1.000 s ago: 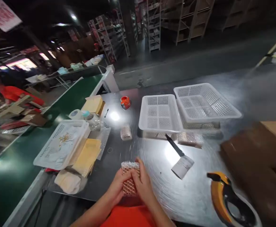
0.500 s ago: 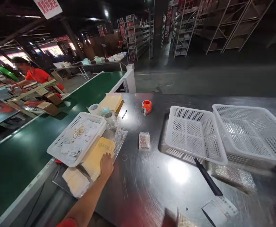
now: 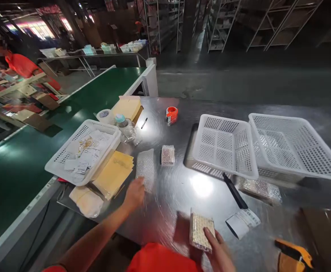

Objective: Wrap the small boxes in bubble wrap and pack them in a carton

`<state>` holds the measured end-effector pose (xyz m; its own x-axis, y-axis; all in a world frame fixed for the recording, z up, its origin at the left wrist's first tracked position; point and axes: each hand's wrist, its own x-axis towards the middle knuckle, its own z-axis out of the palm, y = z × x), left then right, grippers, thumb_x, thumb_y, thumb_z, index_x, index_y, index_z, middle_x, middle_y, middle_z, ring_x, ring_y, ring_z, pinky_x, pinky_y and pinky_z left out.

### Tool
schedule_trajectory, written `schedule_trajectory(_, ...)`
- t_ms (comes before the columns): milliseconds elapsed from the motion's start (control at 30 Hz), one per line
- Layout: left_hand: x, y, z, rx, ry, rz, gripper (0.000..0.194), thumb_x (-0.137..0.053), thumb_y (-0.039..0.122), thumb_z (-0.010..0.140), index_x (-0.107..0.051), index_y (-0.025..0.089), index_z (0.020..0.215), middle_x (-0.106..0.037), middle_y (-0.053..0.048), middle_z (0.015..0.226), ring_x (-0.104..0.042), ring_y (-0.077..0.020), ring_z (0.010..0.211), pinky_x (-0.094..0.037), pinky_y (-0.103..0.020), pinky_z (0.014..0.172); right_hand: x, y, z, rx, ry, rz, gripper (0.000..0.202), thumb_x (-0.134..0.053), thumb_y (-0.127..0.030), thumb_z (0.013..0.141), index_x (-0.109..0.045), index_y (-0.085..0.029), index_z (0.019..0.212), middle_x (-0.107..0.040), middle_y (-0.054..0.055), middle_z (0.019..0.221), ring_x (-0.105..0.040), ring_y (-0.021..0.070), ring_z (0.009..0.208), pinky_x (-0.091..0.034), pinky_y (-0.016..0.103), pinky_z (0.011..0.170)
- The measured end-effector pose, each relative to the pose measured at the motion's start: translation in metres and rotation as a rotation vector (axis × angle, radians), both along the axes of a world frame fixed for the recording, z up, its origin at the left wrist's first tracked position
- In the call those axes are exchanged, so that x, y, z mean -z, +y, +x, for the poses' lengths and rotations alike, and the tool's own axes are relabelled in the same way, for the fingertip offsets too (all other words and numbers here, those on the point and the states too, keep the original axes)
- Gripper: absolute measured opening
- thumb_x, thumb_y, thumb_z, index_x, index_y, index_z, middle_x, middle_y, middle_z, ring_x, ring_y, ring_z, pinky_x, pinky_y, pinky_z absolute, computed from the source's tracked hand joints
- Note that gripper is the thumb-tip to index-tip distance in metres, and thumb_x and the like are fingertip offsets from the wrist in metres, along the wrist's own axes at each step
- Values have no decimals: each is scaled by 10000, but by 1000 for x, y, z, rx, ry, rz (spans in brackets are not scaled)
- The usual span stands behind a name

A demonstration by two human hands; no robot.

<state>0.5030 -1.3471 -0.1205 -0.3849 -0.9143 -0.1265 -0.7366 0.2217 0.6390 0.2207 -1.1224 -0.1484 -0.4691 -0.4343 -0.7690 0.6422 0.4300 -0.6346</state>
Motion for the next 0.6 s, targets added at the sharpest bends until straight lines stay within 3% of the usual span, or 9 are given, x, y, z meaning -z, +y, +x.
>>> schedule_trajectory(133,32,107,-42,291,-56,195,230,-578,110,773,-706,176,954,-636,-158,1288,-513,-334,1291,-330,-508,1147,1,13,-13,141,-4,29,665,-887,-452,393,-596,-228,948,-730,1,770,-704,229,688,-565,302,572)
schedule_trajectory(233,48,154,-51,510,-248,215,298,-509,87,838,-678,99,1084,-595,-210,1325,-518,-345,1279,-393,-529,1081,1,15,-20,41,111,-6,681,-867,-474,460,-633,-218,1045,-745,19,922,-709,239,863,-580,318,749)
schedule_trajectory(300,53,165,-50,596,-366,165,329,-456,76,883,-647,94,1150,-546,-212,1384,-475,-335,1324,-417,-513,1060,3,4,-20,-133,236,-58,650,-832,-493,526,-661,-208,1084,-734,43,1043,-683,256,994,-552,343,886)
schedule_trajectory(367,54,168,-46,601,-391,164,348,-442,66,892,-633,113,1180,-504,-208,1428,-433,-333,1363,-415,-515,1062,9,-18,-13,-344,389,-134,602,-786,-507,574,-686,-196,1080,-719,69,1074,-665,272,1030,-524,382,945)
schedule_trajectory(500,55,169,-40,388,-124,322,354,-456,58,859,-669,182,1113,-519,-175,1428,-394,-364,1392,-356,-558,1097,29,-72,15,-746,702,-282,498,-646,-440,703,-670,-181,1128,-689,100,1057,-657,251,990,-527,399,912)
schedule_trajectory(600,56,170,-39,300,-19,356,329,-452,98,862,-691,232,1045,-545,-148,1410,-400,-382,1384,-354,-567,1091,44,-101,36,-921,831,-286,434,-602,-339,741,-644,-179,1142,-682,101,1082,-652,227,983,-527,366,888)
